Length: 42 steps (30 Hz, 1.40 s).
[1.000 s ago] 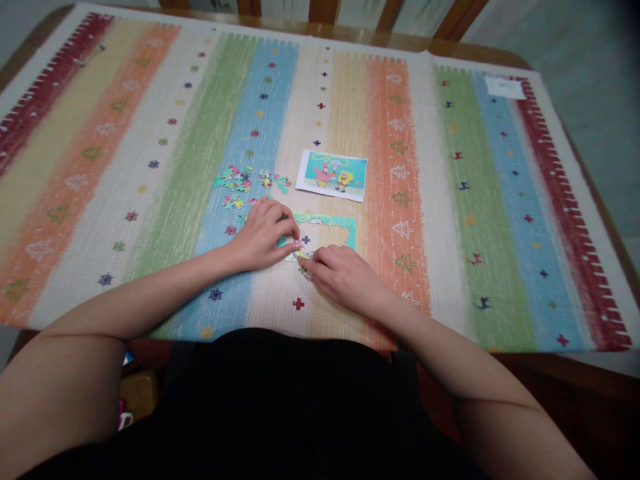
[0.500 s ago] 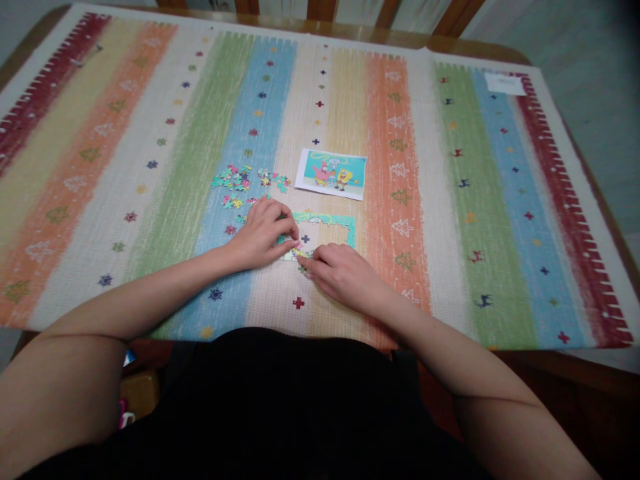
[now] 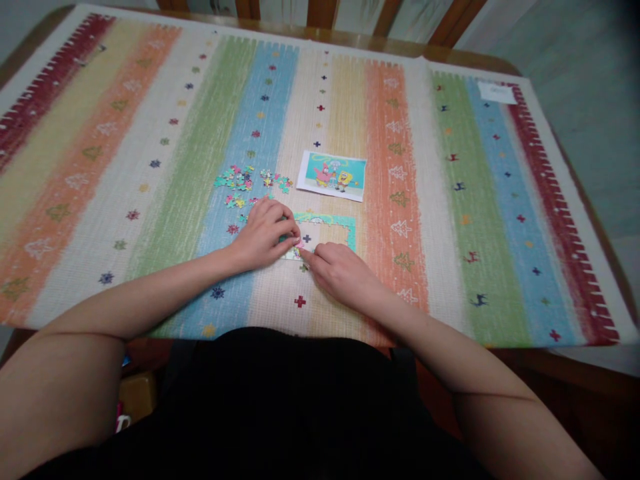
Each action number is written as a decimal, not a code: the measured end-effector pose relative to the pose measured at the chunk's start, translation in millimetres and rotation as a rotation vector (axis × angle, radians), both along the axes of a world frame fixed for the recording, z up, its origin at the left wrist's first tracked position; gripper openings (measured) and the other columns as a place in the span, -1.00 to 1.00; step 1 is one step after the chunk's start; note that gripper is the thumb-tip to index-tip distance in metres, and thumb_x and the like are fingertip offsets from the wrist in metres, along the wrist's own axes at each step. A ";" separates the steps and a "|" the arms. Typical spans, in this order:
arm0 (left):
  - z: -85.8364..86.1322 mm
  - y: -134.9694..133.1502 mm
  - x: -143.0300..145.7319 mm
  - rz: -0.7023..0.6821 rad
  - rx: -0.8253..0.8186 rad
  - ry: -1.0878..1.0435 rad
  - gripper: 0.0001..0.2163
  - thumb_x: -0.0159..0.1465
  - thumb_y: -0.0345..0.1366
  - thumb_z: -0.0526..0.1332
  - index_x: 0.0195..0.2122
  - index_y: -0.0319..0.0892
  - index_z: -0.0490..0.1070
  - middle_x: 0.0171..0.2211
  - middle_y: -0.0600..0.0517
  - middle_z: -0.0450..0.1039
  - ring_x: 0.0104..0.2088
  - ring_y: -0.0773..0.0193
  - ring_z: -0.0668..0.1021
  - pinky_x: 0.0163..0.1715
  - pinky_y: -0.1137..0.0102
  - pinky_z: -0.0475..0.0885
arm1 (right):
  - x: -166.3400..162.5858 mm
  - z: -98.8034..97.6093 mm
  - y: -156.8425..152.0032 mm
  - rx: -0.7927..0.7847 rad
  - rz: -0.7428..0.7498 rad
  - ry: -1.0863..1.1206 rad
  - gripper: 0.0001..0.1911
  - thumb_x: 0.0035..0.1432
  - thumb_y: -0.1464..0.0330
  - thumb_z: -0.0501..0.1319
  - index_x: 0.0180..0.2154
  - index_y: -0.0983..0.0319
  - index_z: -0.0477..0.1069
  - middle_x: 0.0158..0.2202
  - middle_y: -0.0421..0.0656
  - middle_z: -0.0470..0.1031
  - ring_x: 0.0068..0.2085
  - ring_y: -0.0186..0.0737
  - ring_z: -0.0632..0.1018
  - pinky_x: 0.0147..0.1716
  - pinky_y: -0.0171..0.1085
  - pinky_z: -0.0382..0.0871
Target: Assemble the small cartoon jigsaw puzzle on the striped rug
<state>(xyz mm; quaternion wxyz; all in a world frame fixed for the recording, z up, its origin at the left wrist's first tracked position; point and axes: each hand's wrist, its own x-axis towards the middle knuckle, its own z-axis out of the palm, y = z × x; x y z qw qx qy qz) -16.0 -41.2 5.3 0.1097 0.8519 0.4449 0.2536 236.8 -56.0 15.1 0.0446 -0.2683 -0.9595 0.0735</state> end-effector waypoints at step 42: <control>22.6 42.4 -111.6 0.281 0.013 0.080 -0.76 0.46 -0.14 0.19 -0.05 -0.12 0.59 -0.15 -0.04 0.46 -0.03 0.08 0.46 0.16 0.04 0.35 | 0.4 -6.5 -4.6 -0.076 -0.103 0.176 -0.61 0.55 0.34 0.04 0.22 0.34 0.46 -0.21 0.02 0.56 -0.18 -0.04 0.50 -0.19 -0.14 0.27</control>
